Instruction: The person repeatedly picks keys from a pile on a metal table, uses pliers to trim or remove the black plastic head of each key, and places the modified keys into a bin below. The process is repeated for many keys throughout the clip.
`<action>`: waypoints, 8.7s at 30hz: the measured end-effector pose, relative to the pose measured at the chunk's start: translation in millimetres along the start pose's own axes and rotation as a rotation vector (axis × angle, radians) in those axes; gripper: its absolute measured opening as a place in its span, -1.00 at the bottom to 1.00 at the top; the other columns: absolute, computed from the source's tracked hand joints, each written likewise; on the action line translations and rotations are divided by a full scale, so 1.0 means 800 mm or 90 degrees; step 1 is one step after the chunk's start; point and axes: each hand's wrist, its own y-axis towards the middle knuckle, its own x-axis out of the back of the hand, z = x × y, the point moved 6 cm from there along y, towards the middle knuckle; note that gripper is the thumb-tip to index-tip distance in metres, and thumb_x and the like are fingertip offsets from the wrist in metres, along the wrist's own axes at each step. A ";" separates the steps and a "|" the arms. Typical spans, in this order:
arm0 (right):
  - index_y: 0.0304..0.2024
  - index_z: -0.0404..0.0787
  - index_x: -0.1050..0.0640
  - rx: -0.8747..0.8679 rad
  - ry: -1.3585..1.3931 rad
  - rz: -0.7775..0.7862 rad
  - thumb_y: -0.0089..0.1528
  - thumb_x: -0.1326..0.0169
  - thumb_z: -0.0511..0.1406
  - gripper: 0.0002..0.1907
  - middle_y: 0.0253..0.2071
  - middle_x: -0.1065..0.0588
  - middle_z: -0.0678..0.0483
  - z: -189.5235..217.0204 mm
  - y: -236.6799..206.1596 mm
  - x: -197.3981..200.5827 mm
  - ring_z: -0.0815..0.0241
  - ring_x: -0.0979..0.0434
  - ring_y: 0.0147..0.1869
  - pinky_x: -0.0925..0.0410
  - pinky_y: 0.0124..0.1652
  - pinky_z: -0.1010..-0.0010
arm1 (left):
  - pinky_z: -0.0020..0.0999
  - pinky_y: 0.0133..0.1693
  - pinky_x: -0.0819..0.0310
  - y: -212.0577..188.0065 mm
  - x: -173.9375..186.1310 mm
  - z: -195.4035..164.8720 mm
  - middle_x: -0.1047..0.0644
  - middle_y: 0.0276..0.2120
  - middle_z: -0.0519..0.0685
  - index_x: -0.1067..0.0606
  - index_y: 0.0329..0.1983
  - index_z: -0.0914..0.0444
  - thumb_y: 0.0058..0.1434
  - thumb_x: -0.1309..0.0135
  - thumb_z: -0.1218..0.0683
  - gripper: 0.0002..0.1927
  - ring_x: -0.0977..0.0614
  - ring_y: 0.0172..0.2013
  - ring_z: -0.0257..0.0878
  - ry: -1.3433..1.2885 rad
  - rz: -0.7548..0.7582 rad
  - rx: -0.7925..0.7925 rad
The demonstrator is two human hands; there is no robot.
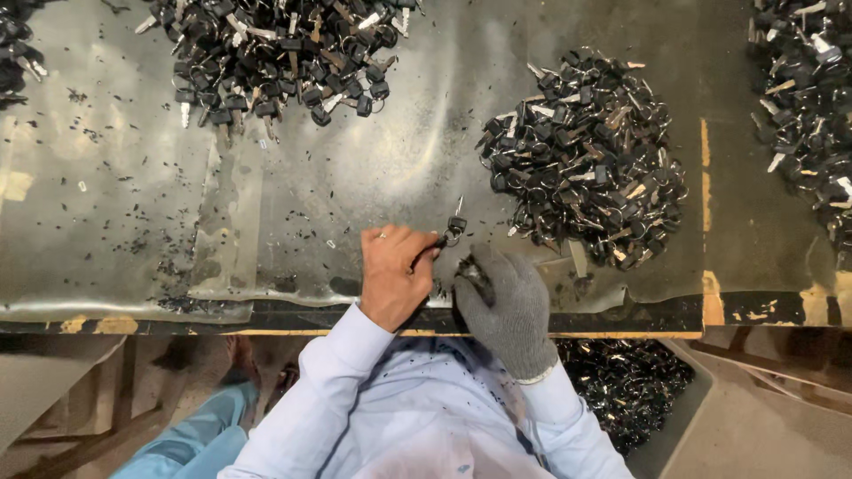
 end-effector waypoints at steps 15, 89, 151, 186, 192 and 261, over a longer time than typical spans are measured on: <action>-0.15 -0.17 -0.59 0.062 -0.097 0.150 0.15 -0.21 -0.31 -0.79 -0.30 -0.54 -0.04 0.017 0.042 -0.029 -0.10 -0.56 -0.18 -0.39 -0.20 0.10 | -0.15 -0.05 -0.19 -0.003 -0.013 0.009 -0.48 -0.44 -0.07 -0.56 -0.31 0.19 -0.02 -0.11 0.34 -0.75 -0.51 -0.27 -0.07 0.009 0.048 -0.012; -0.08 -0.22 -0.56 -0.013 0.038 -0.080 0.11 -0.26 -0.33 -0.67 -0.14 -0.58 -0.06 -0.006 0.002 0.007 -0.13 -0.59 -0.03 -0.43 -0.04 0.13 | -0.10 -0.09 -0.22 0.004 -0.014 -0.012 -0.50 -0.38 -0.06 -0.56 -0.26 0.17 0.11 -0.23 0.20 -0.86 -0.51 -0.26 -0.05 -0.016 0.033 -0.013; -0.02 -0.29 -0.54 -0.001 0.052 -0.043 0.11 -0.25 -0.30 -0.61 -0.14 -0.57 -0.11 -0.013 -0.007 0.005 -0.17 -0.57 -0.08 -0.42 -0.08 0.10 | -0.10 -0.07 -0.25 0.003 -0.010 -0.014 -0.49 -0.38 -0.02 -0.55 -0.25 0.21 0.13 -0.23 0.20 -0.87 -0.52 -0.26 -0.03 -0.005 0.021 -0.013; -0.18 -0.19 -0.61 0.072 -0.026 0.069 0.09 -0.24 -0.34 -0.77 -0.32 -0.54 -0.04 0.025 0.050 -0.012 -0.09 -0.57 -0.21 -0.41 -0.24 0.14 | -0.15 -0.12 -0.11 0.016 -0.016 0.005 -0.47 -0.47 -0.08 -0.55 -0.31 0.21 -0.01 -0.19 0.27 -0.81 -0.50 -0.31 -0.12 -0.070 0.104 -0.009; -0.12 -0.26 -0.59 0.030 0.070 -0.013 0.14 -0.23 -0.35 -0.74 -0.22 -0.57 -0.07 0.009 0.032 0.003 -0.09 -0.57 -0.18 -0.42 -0.19 0.19 | -0.12 -0.06 -0.21 0.015 -0.006 0.000 -0.53 -0.24 -0.02 -0.51 -0.14 0.23 0.11 -0.09 0.32 -0.75 -0.50 -0.14 -0.03 -0.036 -0.037 0.017; 0.01 -0.19 -0.56 -0.076 0.168 0.022 -0.08 -0.35 -0.35 -0.43 -0.19 -0.63 0.01 -0.050 -0.027 0.014 0.19 -0.70 -0.15 -0.53 -0.14 0.35 | -0.18 -0.05 -0.48 -0.024 0.006 -0.058 -0.50 -0.10 0.07 -0.50 0.00 0.28 0.19 -0.11 0.29 -0.71 -0.56 -0.09 0.01 -0.316 0.249 -0.055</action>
